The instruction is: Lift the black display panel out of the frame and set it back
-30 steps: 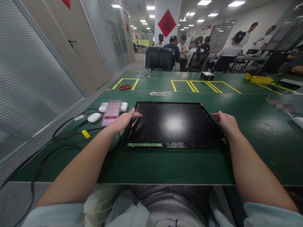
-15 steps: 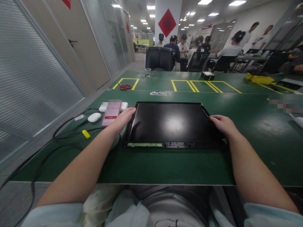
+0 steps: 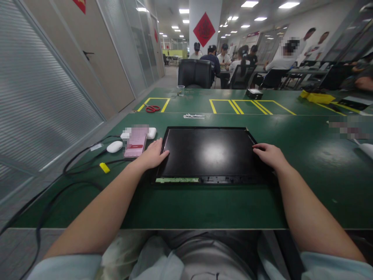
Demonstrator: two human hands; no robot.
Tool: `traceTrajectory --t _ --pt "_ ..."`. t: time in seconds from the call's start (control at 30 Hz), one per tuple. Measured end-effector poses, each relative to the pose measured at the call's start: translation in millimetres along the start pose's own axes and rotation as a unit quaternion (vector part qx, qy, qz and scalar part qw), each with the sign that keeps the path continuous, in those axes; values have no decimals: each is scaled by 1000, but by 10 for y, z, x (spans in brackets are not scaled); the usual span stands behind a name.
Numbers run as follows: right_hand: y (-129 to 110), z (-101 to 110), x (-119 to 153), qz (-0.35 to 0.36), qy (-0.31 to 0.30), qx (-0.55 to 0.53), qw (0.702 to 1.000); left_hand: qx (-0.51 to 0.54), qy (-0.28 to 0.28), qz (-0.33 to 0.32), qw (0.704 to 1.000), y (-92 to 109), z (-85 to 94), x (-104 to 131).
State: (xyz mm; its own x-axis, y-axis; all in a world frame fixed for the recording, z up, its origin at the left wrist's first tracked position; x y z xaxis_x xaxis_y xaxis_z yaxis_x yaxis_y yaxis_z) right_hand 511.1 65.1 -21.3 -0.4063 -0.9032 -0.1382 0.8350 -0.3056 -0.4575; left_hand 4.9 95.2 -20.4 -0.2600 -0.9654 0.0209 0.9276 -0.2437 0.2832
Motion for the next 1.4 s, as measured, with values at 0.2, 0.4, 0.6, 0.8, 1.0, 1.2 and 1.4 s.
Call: traceTrajectory --t 0.2,0.4,0.6,0.8,1.0,1.2,1.4 --pt "-57 -8 54 8 -8 0 1000 -5 1 -8 1000 23 0 -1" --pt "-78 -49 85 5 -18 8 1000 -26 -10 -4 1000 -11 -50 -11" --pt "-62 -56 85 9 -10 5 1000 -5 0 -7 1000 -29 -72 -12" --pt "-42 -57 86 6 2 -7 1000 5 9 -4 1000 -62 -64 -19" --pt "-58 -82 97 3 -10 -7 1000 6 22 -7 1000 -85 -63 -34" --pt "-72 -88 103 4 -15 -9 1000 7 23 -9 1000 -107 -31 -41" --pt "-61 -83 104 0 -2 -24 1000 24 27 20 999 -102 92 -38"
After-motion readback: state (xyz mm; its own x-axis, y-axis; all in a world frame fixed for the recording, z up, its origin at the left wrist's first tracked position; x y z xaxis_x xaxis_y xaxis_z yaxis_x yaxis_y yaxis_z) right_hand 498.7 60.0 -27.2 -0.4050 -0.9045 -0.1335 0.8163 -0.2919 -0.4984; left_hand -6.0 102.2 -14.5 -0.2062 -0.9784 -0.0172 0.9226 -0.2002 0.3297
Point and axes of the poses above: each hand's wrist, its own x-axis away from the middle knuckle, its own z-axis out of the back of the hand, y = z × x, the point moved 9 cm from there along -x, towards the middle knuckle, and after that the axes turned 2 degrees about -z, right-handed, at the moved point
